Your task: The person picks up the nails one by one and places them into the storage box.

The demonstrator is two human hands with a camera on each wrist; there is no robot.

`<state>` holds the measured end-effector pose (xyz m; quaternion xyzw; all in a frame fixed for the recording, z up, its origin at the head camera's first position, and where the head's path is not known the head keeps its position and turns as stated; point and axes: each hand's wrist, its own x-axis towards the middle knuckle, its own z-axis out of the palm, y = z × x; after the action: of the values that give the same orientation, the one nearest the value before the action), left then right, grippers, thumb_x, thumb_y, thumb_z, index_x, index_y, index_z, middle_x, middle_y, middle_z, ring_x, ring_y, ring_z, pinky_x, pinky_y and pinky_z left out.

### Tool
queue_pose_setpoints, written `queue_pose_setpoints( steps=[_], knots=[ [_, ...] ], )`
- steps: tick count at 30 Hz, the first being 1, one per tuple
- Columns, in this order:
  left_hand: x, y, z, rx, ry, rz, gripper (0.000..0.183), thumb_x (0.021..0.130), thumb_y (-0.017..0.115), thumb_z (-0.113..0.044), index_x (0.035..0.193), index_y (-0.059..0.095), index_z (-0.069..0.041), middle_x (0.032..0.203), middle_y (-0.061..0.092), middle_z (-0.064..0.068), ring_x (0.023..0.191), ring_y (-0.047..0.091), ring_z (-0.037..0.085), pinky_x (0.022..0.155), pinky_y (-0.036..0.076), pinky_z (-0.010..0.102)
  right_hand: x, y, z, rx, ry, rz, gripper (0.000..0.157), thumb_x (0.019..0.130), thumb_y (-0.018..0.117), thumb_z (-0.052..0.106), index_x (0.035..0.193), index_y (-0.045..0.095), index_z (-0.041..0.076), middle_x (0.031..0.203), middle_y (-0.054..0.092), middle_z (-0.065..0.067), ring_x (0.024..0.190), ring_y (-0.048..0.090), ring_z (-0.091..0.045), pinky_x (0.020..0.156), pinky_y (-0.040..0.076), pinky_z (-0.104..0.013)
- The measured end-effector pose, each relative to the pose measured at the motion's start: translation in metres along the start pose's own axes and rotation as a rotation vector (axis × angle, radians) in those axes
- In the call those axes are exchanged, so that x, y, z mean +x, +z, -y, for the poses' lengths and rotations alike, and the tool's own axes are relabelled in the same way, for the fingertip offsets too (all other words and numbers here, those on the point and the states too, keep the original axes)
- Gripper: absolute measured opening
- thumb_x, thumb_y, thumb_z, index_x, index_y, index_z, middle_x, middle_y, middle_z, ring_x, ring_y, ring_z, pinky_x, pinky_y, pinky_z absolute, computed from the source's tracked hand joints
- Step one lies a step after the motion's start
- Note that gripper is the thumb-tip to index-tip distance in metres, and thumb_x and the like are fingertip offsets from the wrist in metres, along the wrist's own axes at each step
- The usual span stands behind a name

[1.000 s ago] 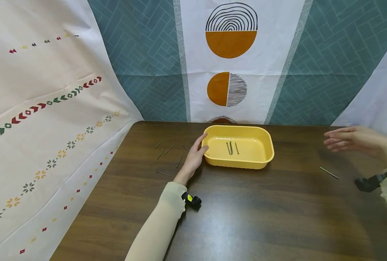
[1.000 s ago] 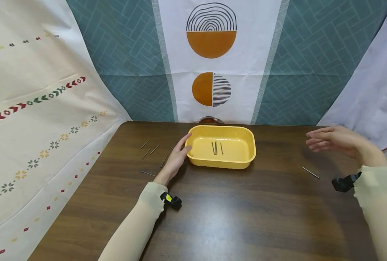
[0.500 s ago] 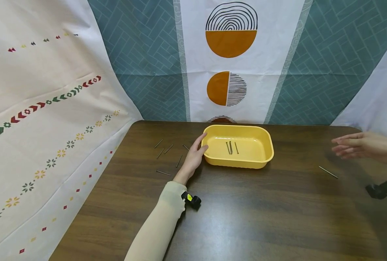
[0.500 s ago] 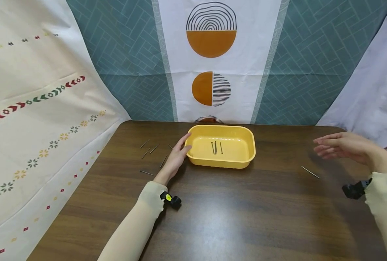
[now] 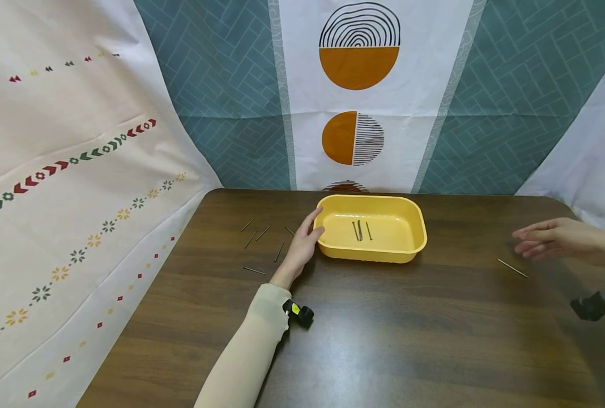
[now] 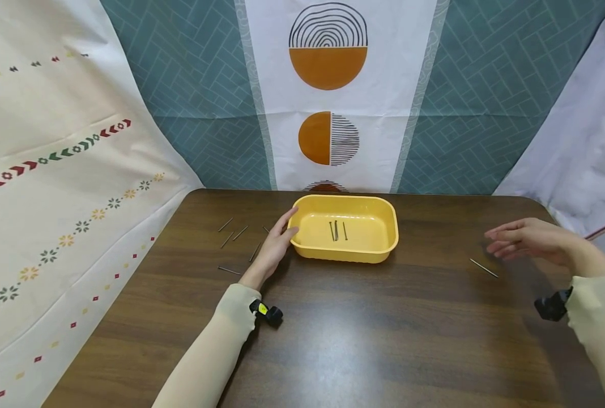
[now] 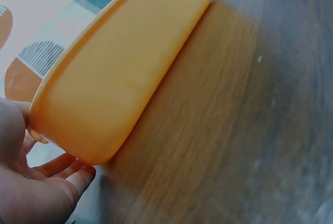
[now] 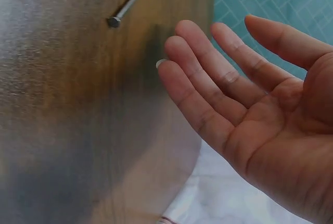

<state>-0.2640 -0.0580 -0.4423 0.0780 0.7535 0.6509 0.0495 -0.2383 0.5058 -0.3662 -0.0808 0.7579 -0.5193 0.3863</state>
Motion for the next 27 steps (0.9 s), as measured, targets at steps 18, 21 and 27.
queue_pose_setpoints(
  steps=[18,21,27],
  knots=[
    [0.0,0.001,-0.002,0.018,-0.004,-0.008,0.053,0.11,0.05,-0.015,0.161,0.041,-0.026,0.168,0.032,-0.004,0.157,0.022,0.021,0.126,0.023,0.045,0.013,0.024,-0.01,-0.072,0.066,-0.144,0.032,0.114,0.04,0.014,0.126,0.069,0.018,0.11,0.077,-0.004,0.098,0.072,-0.013,0.086,0.059,-0.03],
    [0.0,0.001,-0.002,0.021,-0.004,-0.011,0.053,0.11,0.05,-0.015,0.161,0.042,-0.027,0.168,0.033,-0.004,0.156,0.024,0.021,0.125,0.025,0.045,0.014,0.026,-0.011,-0.062,0.051,-0.154,0.035,0.114,0.039,0.012,0.119,0.071,0.026,0.108,0.077,-0.003,0.097,0.072,-0.013,0.085,0.059,-0.029],
    [0.0,0.0,-0.001,0.015,-0.008,-0.012,0.053,0.11,0.051,-0.015,0.161,0.042,-0.026,0.168,0.032,-0.003,0.156,0.024,0.022,0.125,0.026,0.046,0.016,0.035,-0.015,-0.115,0.014,-0.226,0.028,0.108,0.051,0.005,0.12,0.073,0.018,0.104,0.077,0.0,0.092,0.071,-0.012,0.08,0.06,-0.03]
  ],
)
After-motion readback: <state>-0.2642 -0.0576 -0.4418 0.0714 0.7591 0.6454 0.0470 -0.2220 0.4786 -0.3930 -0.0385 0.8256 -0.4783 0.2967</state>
